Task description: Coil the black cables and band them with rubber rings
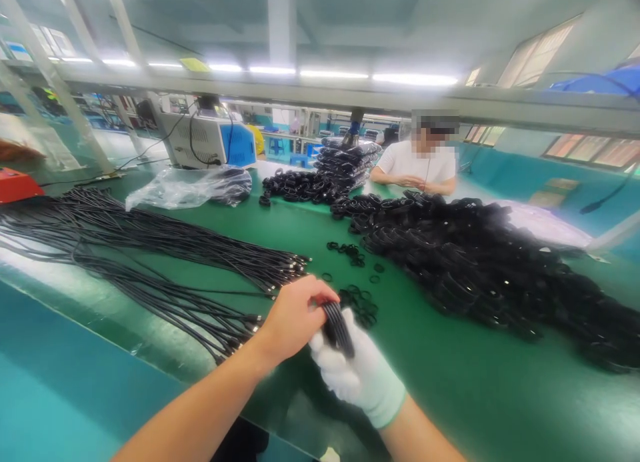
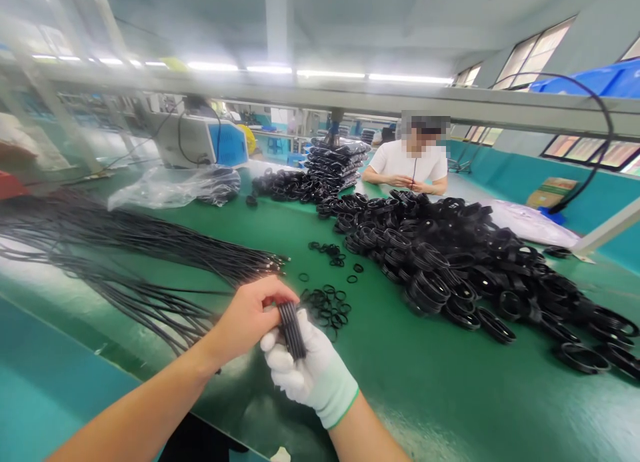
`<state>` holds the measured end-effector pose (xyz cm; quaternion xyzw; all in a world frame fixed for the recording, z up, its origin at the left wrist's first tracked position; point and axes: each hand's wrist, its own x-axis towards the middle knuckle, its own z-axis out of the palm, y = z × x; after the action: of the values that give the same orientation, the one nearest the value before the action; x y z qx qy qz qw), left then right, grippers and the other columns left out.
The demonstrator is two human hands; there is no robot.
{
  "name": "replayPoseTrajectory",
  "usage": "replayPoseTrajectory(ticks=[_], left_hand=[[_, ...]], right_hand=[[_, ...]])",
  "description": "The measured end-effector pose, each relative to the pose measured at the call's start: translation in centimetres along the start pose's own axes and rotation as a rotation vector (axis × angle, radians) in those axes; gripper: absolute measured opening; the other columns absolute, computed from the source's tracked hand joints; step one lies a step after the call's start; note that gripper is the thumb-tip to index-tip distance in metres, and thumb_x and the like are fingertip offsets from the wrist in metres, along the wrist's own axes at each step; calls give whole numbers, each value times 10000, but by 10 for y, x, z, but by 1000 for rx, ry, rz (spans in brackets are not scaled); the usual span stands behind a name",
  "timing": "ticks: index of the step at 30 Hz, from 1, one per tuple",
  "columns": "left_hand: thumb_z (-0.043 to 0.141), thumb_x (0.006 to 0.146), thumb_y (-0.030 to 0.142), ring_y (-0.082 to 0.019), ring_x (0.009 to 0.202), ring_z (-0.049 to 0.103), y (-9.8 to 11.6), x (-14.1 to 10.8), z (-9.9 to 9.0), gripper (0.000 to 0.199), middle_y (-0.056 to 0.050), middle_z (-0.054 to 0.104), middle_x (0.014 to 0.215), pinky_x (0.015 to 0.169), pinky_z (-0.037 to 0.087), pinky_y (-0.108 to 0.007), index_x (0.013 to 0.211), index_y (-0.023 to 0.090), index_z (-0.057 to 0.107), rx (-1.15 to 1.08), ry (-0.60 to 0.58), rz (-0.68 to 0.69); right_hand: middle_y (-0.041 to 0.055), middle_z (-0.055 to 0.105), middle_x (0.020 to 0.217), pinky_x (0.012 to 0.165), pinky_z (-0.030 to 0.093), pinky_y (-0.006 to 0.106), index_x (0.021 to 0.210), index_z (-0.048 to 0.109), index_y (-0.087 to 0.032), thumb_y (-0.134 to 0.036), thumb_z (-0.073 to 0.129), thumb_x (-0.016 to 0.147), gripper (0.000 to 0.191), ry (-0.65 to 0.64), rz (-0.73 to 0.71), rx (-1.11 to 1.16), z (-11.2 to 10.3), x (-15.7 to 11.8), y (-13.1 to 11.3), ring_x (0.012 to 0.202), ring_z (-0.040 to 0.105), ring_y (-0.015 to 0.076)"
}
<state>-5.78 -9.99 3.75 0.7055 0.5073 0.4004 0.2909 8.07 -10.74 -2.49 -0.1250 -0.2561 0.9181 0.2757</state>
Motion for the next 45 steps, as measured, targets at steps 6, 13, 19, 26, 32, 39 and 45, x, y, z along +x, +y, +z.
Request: replayPoseTrajectory(ticks=[6,13,19,26,32,39,45], left_hand=[[569,724,162,-158,810,561,1,8,-21,273,0,636,898,744,445,-273,960,242,679,129,-134,6],[593,778,300,-176,871,611,-13,22,-35,238,-28,676,951,786,472,-265,960,186,695,-125,-454,-5],[479,844,297,-174,918,587,-5,6,-21,233,-11,674,969,843,436,-283,933,216,679,44,-47,-70],[591,742,240,-91,575,481,-4,-26,-3,133,49,530,613,552,369,-201,666,157,520,-399,-143,-349],[511,795,245,-92,523,443,-9,-25,-4,161,50,461,558,499,340,-204,655,165,503,-339,-183,-326],[444,715,4,-132,813,573,-8,-30,-3,347,-7,592,938,768,446,-249,920,216,628,214,86,18],[478,715,-15,-110,724,582,-27,-27,12,313,19,622,766,683,459,-216,804,210,676,110,265,60]], right_hand=[[35,646,780,404,395,197,943,575,-201,-587,468,844,413,192,-140,26,8,-2,-7,500,530,105],[89,613,900,558,496,272,1022,569,-135,-577,518,818,489,238,-109,-223,12,-2,-13,676,596,149],[86,555,1036,808,498,405,1197,458,-190,-272,708,738,529,200,-184,-449,15,-12,-23,875,620,197],[72,502,1157,853,489,388,1100,489,-199,-262,742,702,476,132,-198,-429,23,-9,-21,1019,548,198],[72,509,1124,880,466,431,1099,475,-195,-242,707,744,427,125,-174,-350,17,-10,-14,957,579,185],[102,460,1253,896,464,432,1202,482,-206,-227,745,694,573,117,-150,-380,18,-9,-10,1093,531,242],[84,489,1212,879,465,411,1210,492,-225,-241,697,749,504,83,-153,-293,19,-6,-2,989,584,205]])
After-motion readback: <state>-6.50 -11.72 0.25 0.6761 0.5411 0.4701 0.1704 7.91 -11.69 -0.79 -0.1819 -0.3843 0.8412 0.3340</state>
